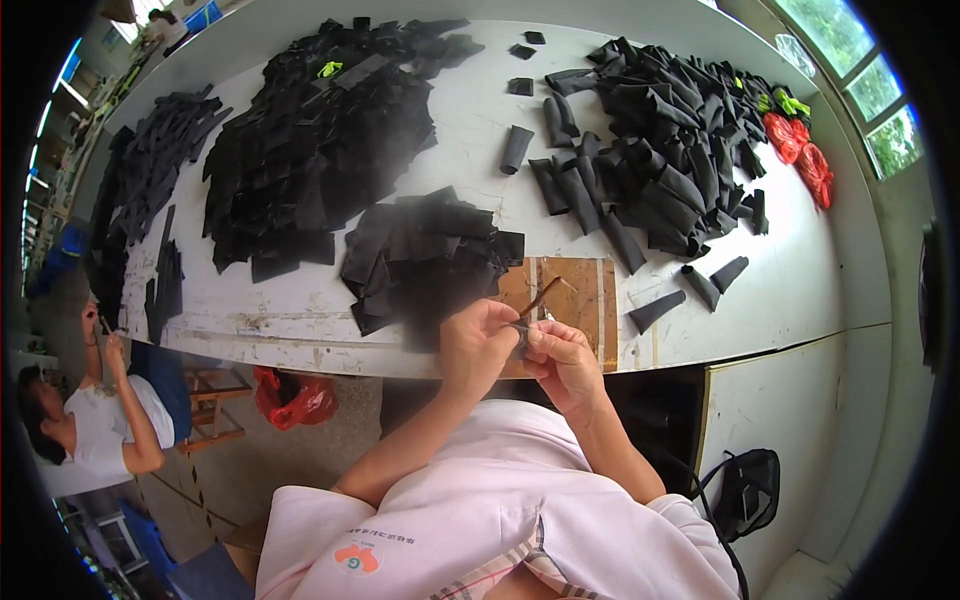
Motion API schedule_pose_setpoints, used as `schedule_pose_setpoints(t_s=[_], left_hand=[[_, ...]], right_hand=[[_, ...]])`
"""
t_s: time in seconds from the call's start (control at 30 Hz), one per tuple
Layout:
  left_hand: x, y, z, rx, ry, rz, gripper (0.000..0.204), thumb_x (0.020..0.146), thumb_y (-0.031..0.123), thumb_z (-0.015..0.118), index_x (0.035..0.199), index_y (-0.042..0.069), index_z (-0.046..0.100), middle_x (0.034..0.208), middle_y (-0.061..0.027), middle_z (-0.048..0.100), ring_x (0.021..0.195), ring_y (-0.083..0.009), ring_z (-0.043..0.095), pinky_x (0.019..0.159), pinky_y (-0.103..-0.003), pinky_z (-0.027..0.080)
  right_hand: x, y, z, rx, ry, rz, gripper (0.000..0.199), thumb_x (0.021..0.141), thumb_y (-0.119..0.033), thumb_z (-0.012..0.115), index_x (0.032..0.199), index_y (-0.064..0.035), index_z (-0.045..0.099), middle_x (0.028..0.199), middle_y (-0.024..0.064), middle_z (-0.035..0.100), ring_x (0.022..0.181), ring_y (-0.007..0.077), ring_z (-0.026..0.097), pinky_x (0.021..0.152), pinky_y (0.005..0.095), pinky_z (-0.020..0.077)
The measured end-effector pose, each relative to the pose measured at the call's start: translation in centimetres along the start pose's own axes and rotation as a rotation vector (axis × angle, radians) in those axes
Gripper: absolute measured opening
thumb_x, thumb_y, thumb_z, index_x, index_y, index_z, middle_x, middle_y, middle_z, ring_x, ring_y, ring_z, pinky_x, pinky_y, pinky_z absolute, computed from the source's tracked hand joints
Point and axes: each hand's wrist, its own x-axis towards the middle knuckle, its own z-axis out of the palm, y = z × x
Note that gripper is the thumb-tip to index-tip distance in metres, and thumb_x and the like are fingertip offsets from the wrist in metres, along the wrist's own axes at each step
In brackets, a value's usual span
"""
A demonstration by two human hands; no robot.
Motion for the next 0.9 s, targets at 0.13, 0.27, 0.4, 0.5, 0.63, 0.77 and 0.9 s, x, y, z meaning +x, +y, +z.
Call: schedule_pose_setpoints(t_s=[0.13,0.27,0.4,0.5,0.63,0.77,0.9], left_hand=[[0.1,0.1,0.9,0.347,0.11,0.151,0.016,0.066,0.005,0.055,0.081,0.0,0.061,0.073,-0.0131,0.063,0.064,-0.0197,0.062,0.06,-0.028,0.047],[-0.4,-0.7,0.8,0.293,0.13,0.209,0.016,0.068,0.0,0.052,0.082,-0.002,0.06,0.081,-0.0126,0.062,0.069,-0.0171,0.06,0.058,-0.028,0.048],[-1.1,0.4,-0.6,-0.349,-0.105,-0.194,0.023,0.071,-0.007,0.05,0.093,-0.002,0.052,0.078,-0.0083,0.056,0.052,-0.0089,0.049,0.038,-0.019,0.039],[-1.6,1.7,-1.4,-0.554,-0.303,-0.286,0.024,0.074,-0.006,0.052,0.096,-0.001,0.05,0.08,-0.0069,0.055,0.045,-0.0056,0.043,0.034,-0.017,0.033],[-2.9,4.1,-1.8,-0.738,-0.584,-0.428,0.028,0.077,-0.002,0.054,0.103,-0.005,0.046,0.081,-0.011,0.058,0.039,-0.0046,0.039,0.033,-0.016,0.034],[-2.5,5.3,-1.0,-0.715,-0.575,-0.29,0.048,0.073,0.001,0.06,0.116,-0.007,0.04,0.08,-0.0106,0.057,0.049,-0.0054,0.048,0.038,-0.015,0.038],[-3.1,4.8,0.2,-0.172,-0.265,-0.062,0.028,0.077,-0.005,0.054,0.105,-0.005,0.049,0.083,-0.0083,0.057,0.057,-0.0056,0.053,0.046,-0.015,0.043]], right_hand=[[0.7,0.5,-1.6,0.134,-0.181,0.053,0.009,0.083,-0.013,0.054,0.08,-0.0049,0.054,0.068,-0.002,0.049,0.061,0.0076,0.045,0.061,0.0227,0.0399],[0.1,0.3,-1.2,-0.237,-0.17,-0.022,0.016,0.086,-0.019,0.052,0.076,-0.0072,0.051,0.069,-0.0036,0.047,0.061,0.0045,0.042,0.055,0.0187,0.0384],[0.2,1.1,-2.7,-0.301,-0.138,-0.09,0.016,0.086,-0.02,0.053,0.075,-0.0083,0.051,0.069,-0.0045,0.049,0.061,0.0035,0.043,0.057,0.0177,0.0392],[-0.6,1.1,-2.4,-0.215,-0.216,-0.162,0.016,0.085,-0.02,0.054,0.074,-0.0087,0.051,0.071,-0.0046,0.05,0.063,0.0038,0.045,0.061,0.0183,0.0406],[-1.5,0.4,-1.4,-0.124,-0.309,-0.148,0.018,0.082,-0.023,0.059,0.074,-0.0071,0.054,0.073,-0.0058,0.045,0.064,0.0046,0.037,0.058,0.0173,0.0289],[-1.0,-0.9,-0.9,-0.079,-0.378,-0.183,0.019,0.084,-0.021,0.056,0.084,-0.0024,0.054,0.091,-0.0009,0.049,0.083,0.009,0.052,0.074,0.0249,0.0442],[-0.3,-0.8,-1.2,-0.204,-0.331,-0.372,0.012,0.084,-0.012,0.055,0.08,-0.0012,0.053,0.089,0.0018,0.05,0.074,0.0103,0.051,0.066,0.0228,0.0432]])
